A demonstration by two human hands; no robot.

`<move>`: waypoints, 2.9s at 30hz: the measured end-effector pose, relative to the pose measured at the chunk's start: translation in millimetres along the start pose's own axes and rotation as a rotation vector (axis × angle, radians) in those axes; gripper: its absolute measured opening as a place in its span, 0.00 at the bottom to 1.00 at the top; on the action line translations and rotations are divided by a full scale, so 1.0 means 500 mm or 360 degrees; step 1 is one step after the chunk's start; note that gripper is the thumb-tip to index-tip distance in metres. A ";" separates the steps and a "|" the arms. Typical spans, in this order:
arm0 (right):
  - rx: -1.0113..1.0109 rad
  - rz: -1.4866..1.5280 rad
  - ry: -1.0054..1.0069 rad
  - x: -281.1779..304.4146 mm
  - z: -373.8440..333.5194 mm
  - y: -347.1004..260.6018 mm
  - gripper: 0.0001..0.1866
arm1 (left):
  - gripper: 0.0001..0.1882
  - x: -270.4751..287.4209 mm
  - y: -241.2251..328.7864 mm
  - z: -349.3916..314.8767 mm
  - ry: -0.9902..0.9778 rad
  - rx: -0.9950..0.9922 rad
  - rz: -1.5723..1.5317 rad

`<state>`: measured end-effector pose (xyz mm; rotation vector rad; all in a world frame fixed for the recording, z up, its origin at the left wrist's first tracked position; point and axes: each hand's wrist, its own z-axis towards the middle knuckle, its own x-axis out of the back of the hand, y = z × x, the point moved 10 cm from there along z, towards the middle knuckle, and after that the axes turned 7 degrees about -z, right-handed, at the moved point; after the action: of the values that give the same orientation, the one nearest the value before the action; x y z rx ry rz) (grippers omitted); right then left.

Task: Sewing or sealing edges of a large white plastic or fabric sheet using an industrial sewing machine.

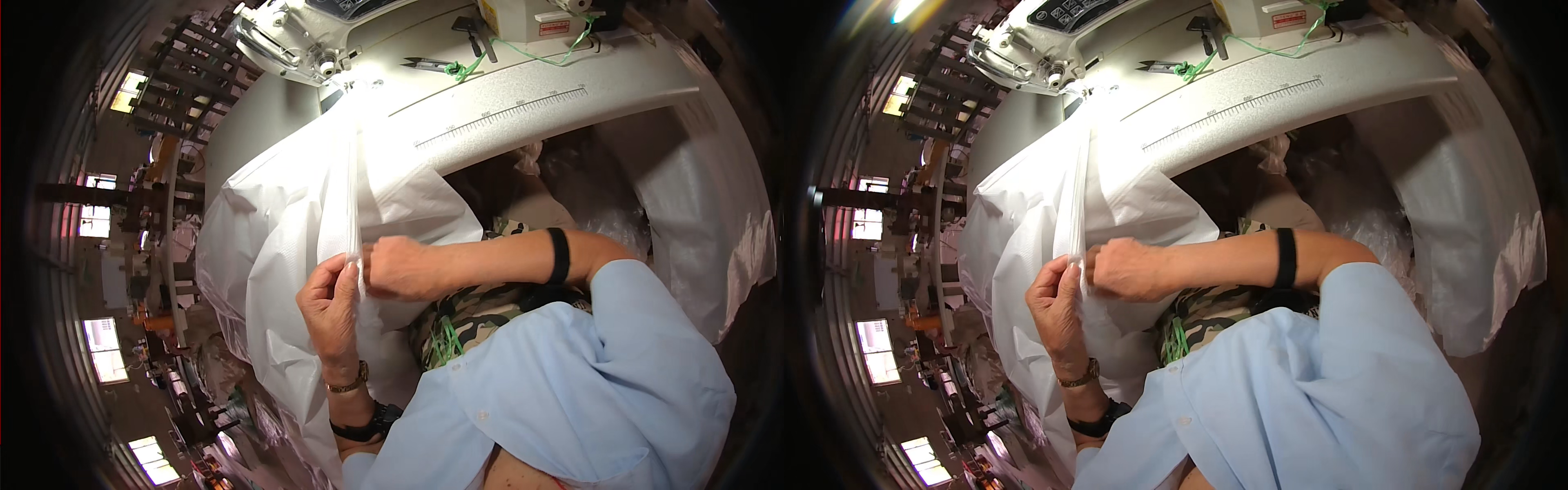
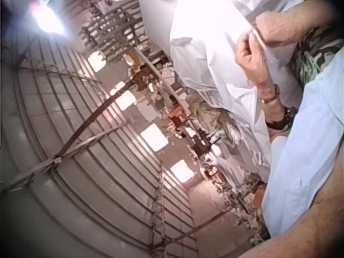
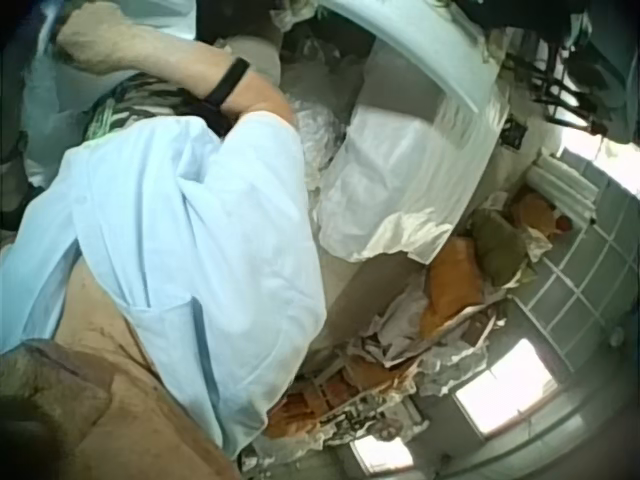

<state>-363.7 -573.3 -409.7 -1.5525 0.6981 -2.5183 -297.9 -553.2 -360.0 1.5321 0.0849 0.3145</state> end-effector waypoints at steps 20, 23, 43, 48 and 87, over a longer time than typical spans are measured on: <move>-0.0685 0.1157 0.0413 0.069 -0.196 0.077 0.13 | 0.05 -0.136 -0.043 -0.011 -0.0436 -0.0087 0.0392; -0.0401 0.0959 0.0350 0.080 -0.175 0.021 0.14 | 0.05 -0.134 -0.056 -0.012 -0.0437 -0.0039 0.0352; -0.0235 0.1108 0.0574 0.023 0.037 0.007 0.11 | 0.04 -0.052 0.191 -0.002 -0.0158 -0.0842 0.1243; 0.0367 0.0519 0.0231 0.028 0.060 -0.058 0.07 | 0.06 -0.123 0.211 -0.013 -0.0566 -0.0999 0.1702; 0.0130 -0.0016 0.0505 0.202 0.020 0.167 0.10 | 0.22 -0.188 0.005 0.434 -0.0316 -0.0719 0.1183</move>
<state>-415.4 -683.3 -359.0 -1.1455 0.6110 -2.7935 -334.1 -787.2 -361.2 1.0848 -0.6846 0.7113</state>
